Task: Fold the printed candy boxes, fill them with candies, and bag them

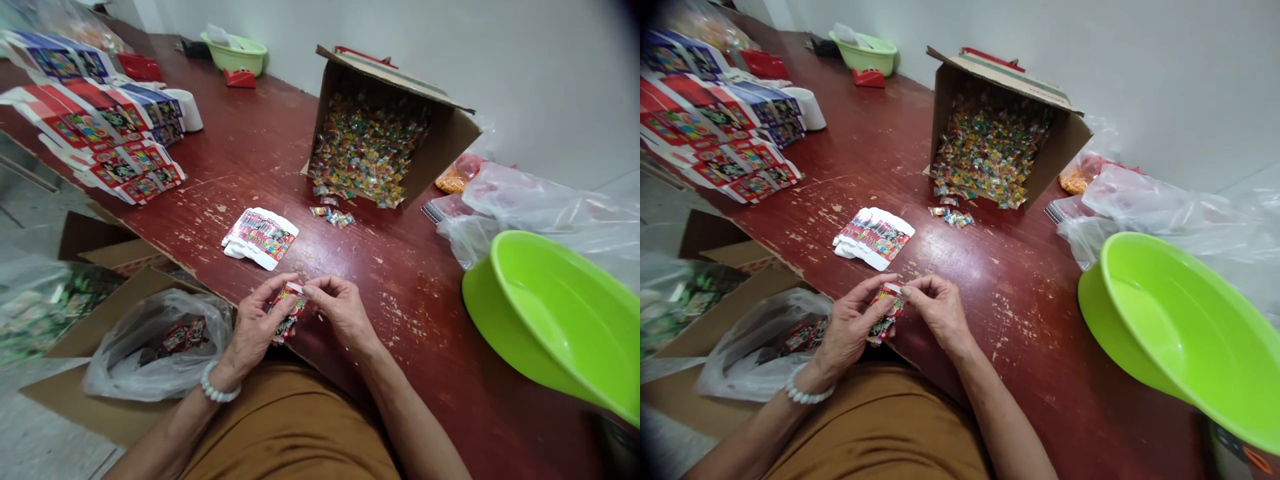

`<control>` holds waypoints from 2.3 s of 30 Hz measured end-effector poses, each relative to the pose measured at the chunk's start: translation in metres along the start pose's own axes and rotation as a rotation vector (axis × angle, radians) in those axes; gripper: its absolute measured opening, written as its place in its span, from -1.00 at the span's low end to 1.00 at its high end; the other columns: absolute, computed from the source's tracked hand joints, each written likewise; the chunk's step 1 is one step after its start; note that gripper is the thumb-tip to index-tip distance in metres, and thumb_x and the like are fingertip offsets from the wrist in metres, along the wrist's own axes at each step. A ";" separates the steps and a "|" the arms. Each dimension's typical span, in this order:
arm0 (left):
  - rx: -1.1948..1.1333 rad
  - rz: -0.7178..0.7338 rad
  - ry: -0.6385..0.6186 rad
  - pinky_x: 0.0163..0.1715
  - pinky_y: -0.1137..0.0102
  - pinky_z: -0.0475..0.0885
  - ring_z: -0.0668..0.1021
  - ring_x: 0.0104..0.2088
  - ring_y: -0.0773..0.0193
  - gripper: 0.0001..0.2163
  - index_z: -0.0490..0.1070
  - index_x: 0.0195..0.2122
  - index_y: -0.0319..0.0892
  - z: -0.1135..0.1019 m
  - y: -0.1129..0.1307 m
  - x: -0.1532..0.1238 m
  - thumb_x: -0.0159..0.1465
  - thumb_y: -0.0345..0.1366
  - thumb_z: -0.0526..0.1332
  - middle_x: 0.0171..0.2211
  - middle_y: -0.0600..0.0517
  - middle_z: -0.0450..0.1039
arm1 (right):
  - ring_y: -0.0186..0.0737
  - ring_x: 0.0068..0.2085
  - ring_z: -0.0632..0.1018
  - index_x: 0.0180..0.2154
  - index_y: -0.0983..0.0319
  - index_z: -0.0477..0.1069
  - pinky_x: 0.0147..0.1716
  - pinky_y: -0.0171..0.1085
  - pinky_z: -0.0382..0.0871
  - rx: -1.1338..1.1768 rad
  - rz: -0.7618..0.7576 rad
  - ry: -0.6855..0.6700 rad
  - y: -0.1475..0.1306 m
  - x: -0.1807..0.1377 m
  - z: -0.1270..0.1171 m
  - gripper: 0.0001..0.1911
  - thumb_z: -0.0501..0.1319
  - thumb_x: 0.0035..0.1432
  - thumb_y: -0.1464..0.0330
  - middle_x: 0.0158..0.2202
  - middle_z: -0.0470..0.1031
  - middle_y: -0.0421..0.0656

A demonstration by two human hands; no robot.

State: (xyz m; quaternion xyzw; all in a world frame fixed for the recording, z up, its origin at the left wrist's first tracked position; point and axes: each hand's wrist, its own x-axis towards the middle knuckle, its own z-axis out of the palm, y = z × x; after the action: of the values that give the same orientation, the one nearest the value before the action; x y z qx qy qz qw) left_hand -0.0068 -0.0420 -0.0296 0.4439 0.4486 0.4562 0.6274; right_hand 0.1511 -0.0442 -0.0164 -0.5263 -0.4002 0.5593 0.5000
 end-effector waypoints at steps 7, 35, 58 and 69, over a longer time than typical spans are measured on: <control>-0.120 0.010 -0.005 -0.73 0.53 0.43 0.50 -0.68 0.40 -0.62 0.42 0.03 -0.10 -0.002 -0.001 0.001 0.20 -0.18 0.38 -0.43 0.12 0.54 | -0.36 -0.50 0.39 -0.43 0.25 0.49 -0.46 -0.36 0.27 -0.119 -0.095 -0.020 -0.003 0.003 0.007 -0.72 0.37 0.08 0.16 -0.52 0.45 -0.25; -0.321 -0.102 -0.072 -0.85 0.56 0.35 0.50 -0.75 0.35 -0.59 0.34 -0.08 -0.11 -0.001 0.012 0.002 0.12 -0.18 0.44 -0.47 0.13 0.54 | -0.25 -0.28 0.55 -0.27 0.19 0.48 -0.22 -0.28 0.45 -0.104 -0.396 0.048 0.006 -0.008 0.015 -0.88 0.33 0.17 0.29 -0.31 0.55 -0.17; -0.089 0.005 -0.052 -0.71 0.51 0.47 0.47 -0.68 0.42 -0.62 0.45 -0.04 -0.17 -0.004 0.005 0.003 0.17 -0.17 0.41 -0.40 0.06 0.56 | -0.39 -0.55 0.41 -0.37 0.27 0.60 -0.51 -0.37 0.28 -0.014 0.043 -0.068 -0.017 0.000 0.003 -0.74 0.45 -0.06 0.21 -0.54 0.52 -0.23; 0.080 0.133 -0.040 -0.29 0.48 0.56 0.61 -0.26 0.29 -0.69 0.46 -0.04 -0.15 -0.010 0.008 0.011 0.22 -0.21 0.38 -0.14 0.00 0.61 | -0.41 -0.52 0.30 -0.33 0.25 0.54 -0.54 -0.38 0.15 -0.010 0.022 -0.048 -0.008 0.004 0.000 -0.66 0.39 0.06 0.09 -0.51 0.40 -0.26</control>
State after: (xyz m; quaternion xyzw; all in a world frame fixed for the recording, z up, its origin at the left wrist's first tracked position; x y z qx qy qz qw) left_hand -0.0158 -0.0283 -0.0262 0.5067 0.4233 0.4695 0.5862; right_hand 0.1527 -0.0387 -0.0090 -0.5196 -0.4089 0.5753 0.4815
